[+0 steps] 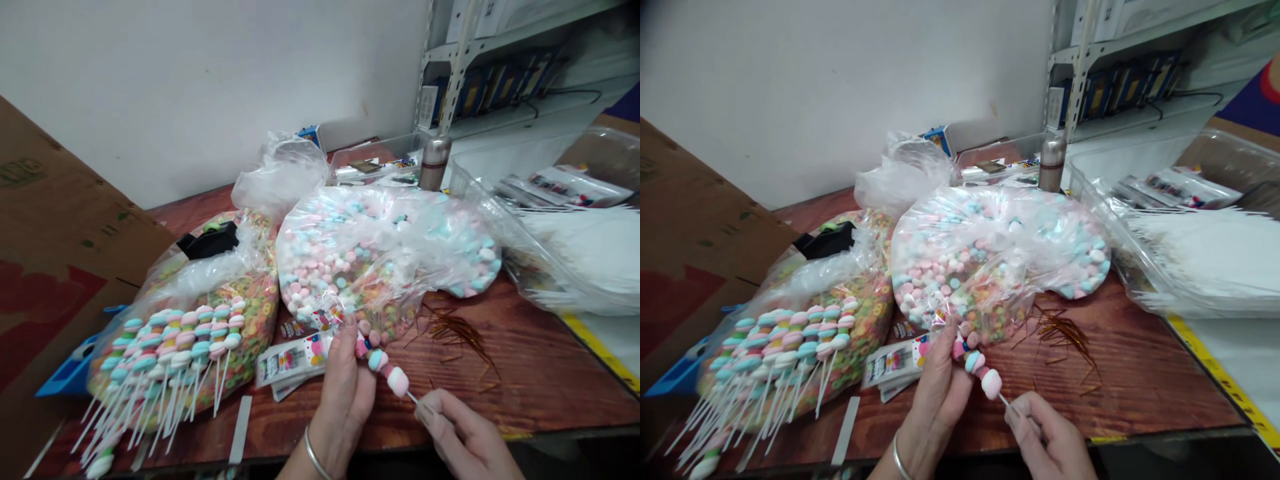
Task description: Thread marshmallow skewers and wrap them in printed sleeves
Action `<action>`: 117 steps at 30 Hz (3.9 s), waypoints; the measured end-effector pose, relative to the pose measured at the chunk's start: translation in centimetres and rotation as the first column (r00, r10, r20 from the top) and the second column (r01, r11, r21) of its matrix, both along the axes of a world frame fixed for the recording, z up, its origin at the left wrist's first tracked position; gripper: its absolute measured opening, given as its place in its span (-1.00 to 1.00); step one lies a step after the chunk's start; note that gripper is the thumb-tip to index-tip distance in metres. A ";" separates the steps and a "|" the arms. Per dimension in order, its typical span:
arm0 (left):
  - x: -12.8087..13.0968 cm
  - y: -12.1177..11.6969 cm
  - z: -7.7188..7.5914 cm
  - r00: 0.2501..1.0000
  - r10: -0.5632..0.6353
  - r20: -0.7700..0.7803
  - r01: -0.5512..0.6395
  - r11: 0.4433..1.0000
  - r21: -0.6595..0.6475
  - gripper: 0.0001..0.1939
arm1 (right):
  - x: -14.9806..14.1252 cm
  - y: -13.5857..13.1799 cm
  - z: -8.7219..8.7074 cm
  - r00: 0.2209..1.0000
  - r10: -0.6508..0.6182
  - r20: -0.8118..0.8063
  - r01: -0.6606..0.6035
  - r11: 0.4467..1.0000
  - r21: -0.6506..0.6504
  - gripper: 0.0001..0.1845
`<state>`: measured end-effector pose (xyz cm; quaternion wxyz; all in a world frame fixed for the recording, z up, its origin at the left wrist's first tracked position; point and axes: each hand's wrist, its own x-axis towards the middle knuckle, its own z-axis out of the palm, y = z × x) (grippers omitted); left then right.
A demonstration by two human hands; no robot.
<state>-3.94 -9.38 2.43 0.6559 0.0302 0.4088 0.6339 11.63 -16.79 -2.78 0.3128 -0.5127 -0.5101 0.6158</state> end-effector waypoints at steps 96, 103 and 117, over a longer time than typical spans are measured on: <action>1.1 1.2 1.4 0.980 -0.193 0.051 0.195 0.981 -0.024 -0.75 | 0.1 3.2 -0.6 0.801 -0.452 0.392 -0.289 0.282 0.915 -0.74; 1.4 1.1 1.2 0.987 -0.134 0.090 0.144 0.983 -0.112 -0.71 | -1.5 2.8 -0.8 0.950 -0.237 0.204 -0.016 0.613 0.790 -0.87; 2.6 0.9 1.2 0.999 -0.047 -0.007 0.046 0.997 -0.060 -0.77 | -0.9 3.6 -1.4 0.869 -0.324 0.375 -0.149 0.551 0.821 -0.82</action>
